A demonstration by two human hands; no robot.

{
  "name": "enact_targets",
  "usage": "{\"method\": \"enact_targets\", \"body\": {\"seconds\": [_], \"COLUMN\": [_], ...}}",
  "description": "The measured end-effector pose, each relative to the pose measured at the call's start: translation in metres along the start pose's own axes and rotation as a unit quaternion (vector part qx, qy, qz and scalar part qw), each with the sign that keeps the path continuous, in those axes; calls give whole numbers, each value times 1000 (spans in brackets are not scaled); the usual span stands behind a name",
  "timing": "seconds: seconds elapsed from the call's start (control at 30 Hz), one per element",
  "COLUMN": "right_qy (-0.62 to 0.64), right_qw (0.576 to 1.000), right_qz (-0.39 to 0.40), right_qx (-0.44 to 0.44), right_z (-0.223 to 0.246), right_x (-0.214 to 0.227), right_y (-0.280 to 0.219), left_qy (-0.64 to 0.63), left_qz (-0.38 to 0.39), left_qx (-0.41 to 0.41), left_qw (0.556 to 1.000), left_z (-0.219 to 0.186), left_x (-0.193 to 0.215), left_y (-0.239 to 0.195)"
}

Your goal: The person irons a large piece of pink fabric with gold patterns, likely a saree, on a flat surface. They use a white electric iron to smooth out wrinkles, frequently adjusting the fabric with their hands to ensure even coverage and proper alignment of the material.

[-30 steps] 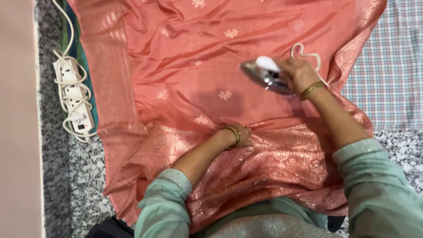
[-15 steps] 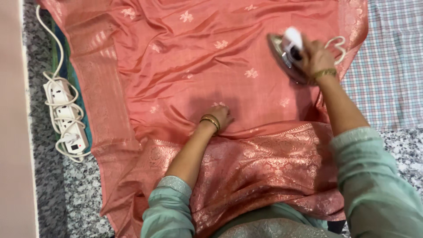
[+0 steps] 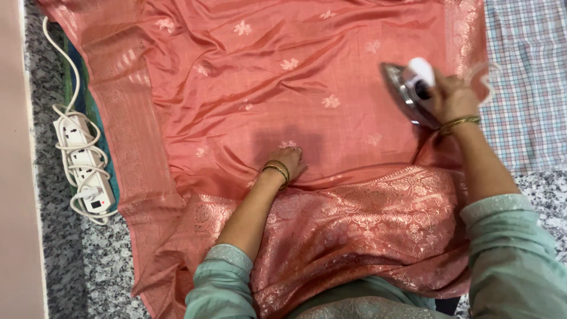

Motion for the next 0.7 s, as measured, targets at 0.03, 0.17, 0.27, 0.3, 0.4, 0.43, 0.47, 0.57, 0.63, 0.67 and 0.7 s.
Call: {"method": "enact_targets", "body": {"seconds": [0.03, 0.17, 0.27, 0.3, 0.4, 0.43, 0.47, 0.57, 0.63, 0.67, 0.7], "right_qy": [-4, 5, 8, 11, 44, 84, 124, 101, 101, 106, 111], "right_qw": [1000, 979, 985, 992, 999, 994, 985, 967, 952, 948, 944], "right_qz": [-12, -23, -51, -50, -12, 12, 34, 94, 75, 66, 56], "right_qx": [-25, -201, -162, -116, 17, 67, 115, 215, 279, 293, 306], "right_z": [-20, -79, -79, -69, -19, 2, 23, 88, 122, 137, 151], "right_x": [-4, -18, -25, -22, -13, -8, -3, 2, -1, -3, -5], "right_y": [2, 25, 30, 23, 16, 13, 12, 20, 39, 52, 64], "left_qy": [-4, 10, 20, 20, 18, 18, 21, 34, 43, 46, 48], "left_qz": [5, 27, 51, 60, 52, 56, 59, 54, 52, 54, 55], "left_qx": [3, 1, 11, 16, 24, 23, 21, 3, -3, -1, 0], "left_qw": [1000, 1000, 998, 998, 998, 998, 998, 998, 998, 998, 997], "left_z": [-1, -7, -10, -12, -15, -16, -16, -16, -16, -18, -19], "left_x": [1, 8, 11, 12, 9, 7, 8, 6, 5, 5, 5], "left_y": [-1, -4, -2, -3, -3, -4, -2, -2, -3, -4, -4]}}
Point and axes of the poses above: each hand's wrist, its own y-axis towards the middle knuckle, its own x-axis out of the back of the hand, z = x × y, the point moved 1 cm from there along y, towards the middle knuckle, and after that the axes turned 2 degrees about -y, right-handed, at the moved point
